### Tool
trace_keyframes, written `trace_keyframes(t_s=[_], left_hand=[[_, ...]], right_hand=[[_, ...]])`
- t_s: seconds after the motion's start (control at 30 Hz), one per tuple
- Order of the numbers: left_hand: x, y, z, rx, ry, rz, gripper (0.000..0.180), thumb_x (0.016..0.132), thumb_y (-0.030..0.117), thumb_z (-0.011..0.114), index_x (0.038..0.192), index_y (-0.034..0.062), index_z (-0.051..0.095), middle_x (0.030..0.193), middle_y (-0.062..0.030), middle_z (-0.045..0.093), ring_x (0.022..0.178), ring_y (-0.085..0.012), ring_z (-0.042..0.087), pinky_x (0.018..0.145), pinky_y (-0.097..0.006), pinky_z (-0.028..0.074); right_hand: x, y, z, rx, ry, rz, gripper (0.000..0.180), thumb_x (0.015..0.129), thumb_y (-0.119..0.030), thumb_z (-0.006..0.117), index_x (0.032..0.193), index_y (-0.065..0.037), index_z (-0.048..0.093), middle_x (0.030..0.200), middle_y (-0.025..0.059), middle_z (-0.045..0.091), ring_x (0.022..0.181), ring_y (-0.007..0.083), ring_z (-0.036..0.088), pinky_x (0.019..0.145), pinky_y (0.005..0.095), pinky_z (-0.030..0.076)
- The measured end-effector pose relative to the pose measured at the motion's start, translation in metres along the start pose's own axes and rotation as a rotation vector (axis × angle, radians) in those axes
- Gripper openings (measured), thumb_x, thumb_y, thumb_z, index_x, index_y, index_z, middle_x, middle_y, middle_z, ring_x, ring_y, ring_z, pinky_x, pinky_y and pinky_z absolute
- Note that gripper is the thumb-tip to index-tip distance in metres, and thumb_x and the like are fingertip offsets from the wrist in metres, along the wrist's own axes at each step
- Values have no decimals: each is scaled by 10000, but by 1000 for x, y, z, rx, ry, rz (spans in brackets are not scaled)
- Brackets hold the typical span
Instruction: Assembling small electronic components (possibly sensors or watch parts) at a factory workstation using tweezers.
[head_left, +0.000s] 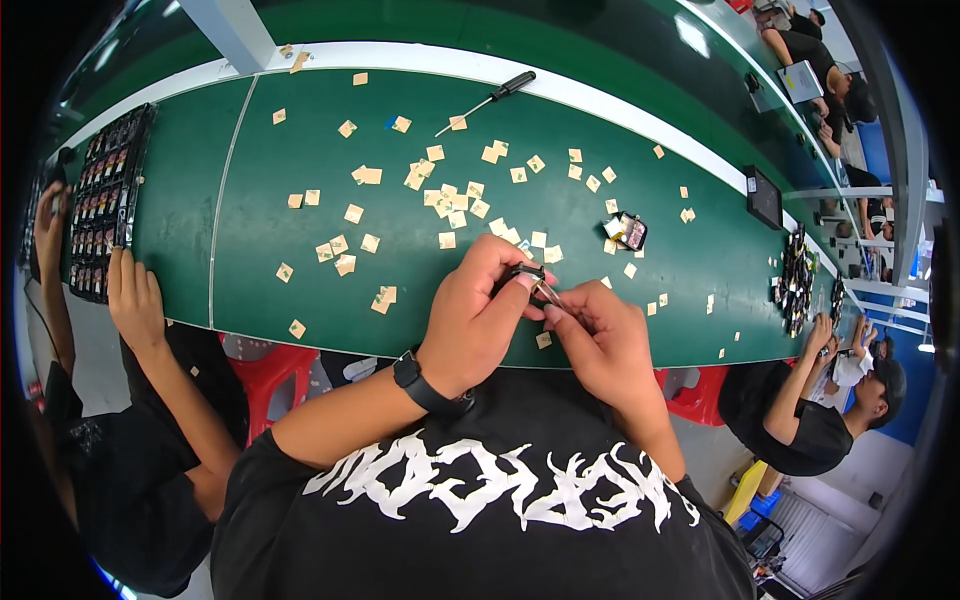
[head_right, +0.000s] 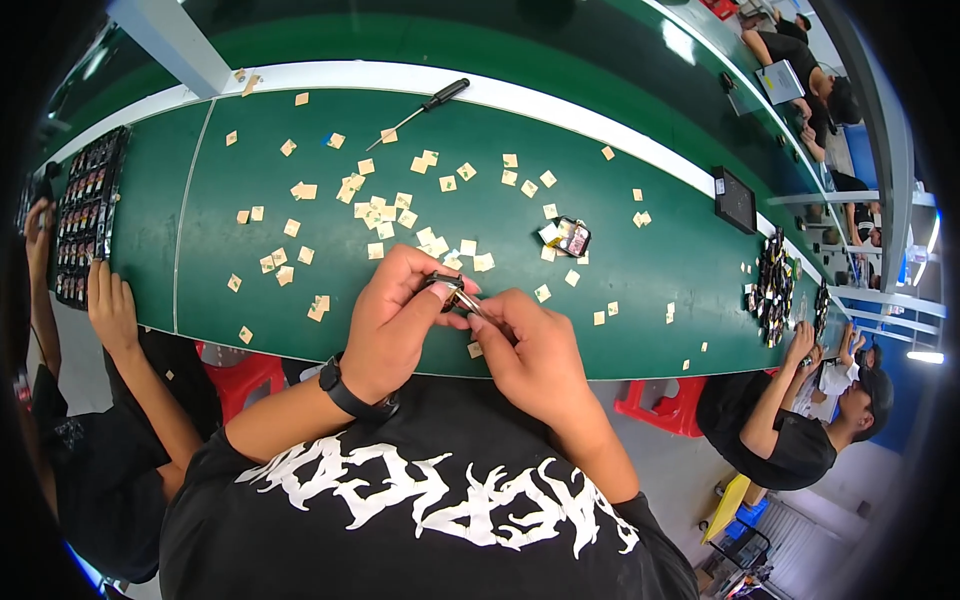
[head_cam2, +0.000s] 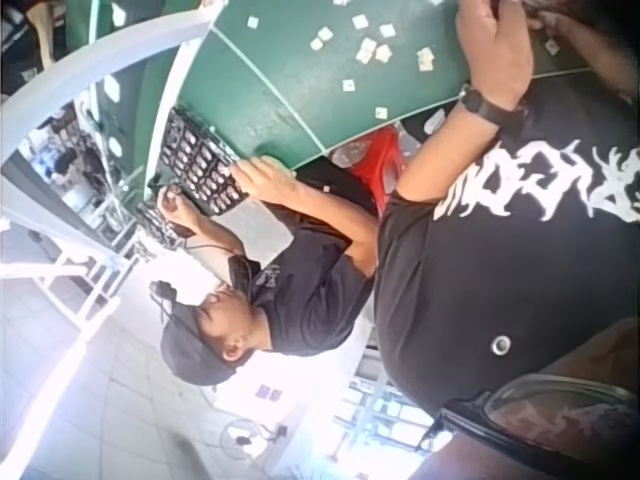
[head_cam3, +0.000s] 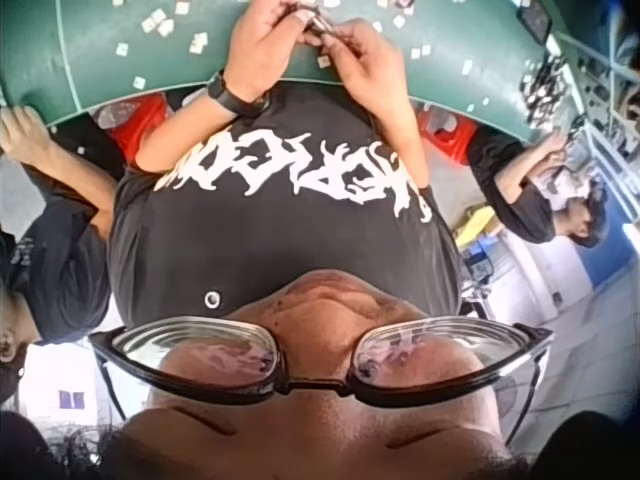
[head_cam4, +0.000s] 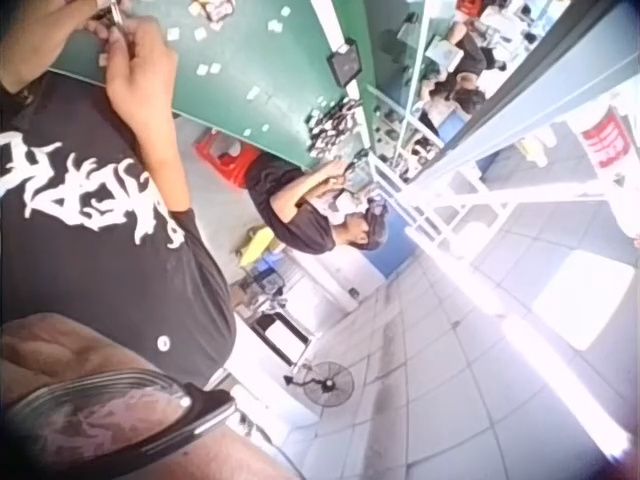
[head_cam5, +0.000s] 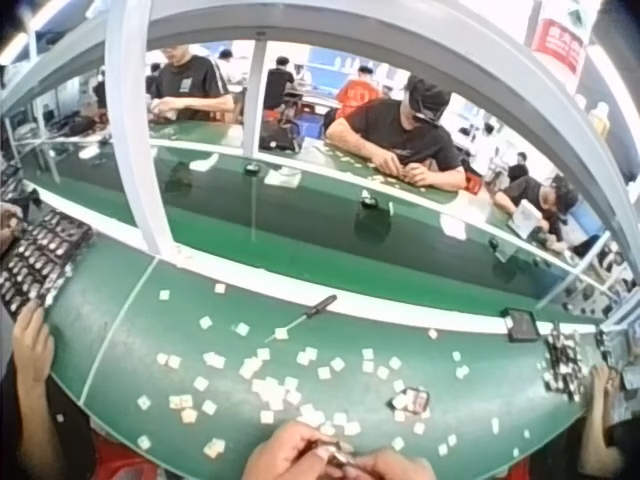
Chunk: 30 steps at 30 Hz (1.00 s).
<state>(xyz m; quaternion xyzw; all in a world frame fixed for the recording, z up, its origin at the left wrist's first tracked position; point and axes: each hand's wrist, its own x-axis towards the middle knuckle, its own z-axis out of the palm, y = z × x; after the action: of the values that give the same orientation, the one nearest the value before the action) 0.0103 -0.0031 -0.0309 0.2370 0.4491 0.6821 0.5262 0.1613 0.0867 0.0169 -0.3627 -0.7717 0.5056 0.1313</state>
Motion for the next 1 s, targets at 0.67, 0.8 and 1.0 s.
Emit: trace_keyframes(t_s=[0.67, 0.8, 1.0], left_hand=[[6, 12, 2, -267, 179, -168, 82, 951, 57, 507, 1033, 57, 501, 1005, -172, 684, 870, -207, 663, 734, -335, 521], [6, 9, 4, -196, 198, -145, 108, 982, 52, 497, 1087, 29, 495, 1055, -182, 674, 881, -191, 656, 750, -317, 523], [3, 5, 7, -97, 155, -75, 175, 1038, 100, 479, 1179, -2, 472, 1086, -179, 667, 865, -168, 660, 712, -281, 530]], right_hand=[[-8, 7, -2, 470, -4, 124, 84, 970, -9, 633, 1025, 16, 576, 875, 26, 649, 754, 49, 611, 645, 198, 480], [-8, 8, 1, 466, -29, 128, 98, 971, -20, 641, 1030, 21, 575, 865, 21, 648, 756, 52, 615, 652, 203, 488], [-10, 18, -1, 497, 40, 100, 83, 983, -45, 634, 1028, 3, 584, 836, 3, 643, 708, 35, 581, 608, 187, 456]])
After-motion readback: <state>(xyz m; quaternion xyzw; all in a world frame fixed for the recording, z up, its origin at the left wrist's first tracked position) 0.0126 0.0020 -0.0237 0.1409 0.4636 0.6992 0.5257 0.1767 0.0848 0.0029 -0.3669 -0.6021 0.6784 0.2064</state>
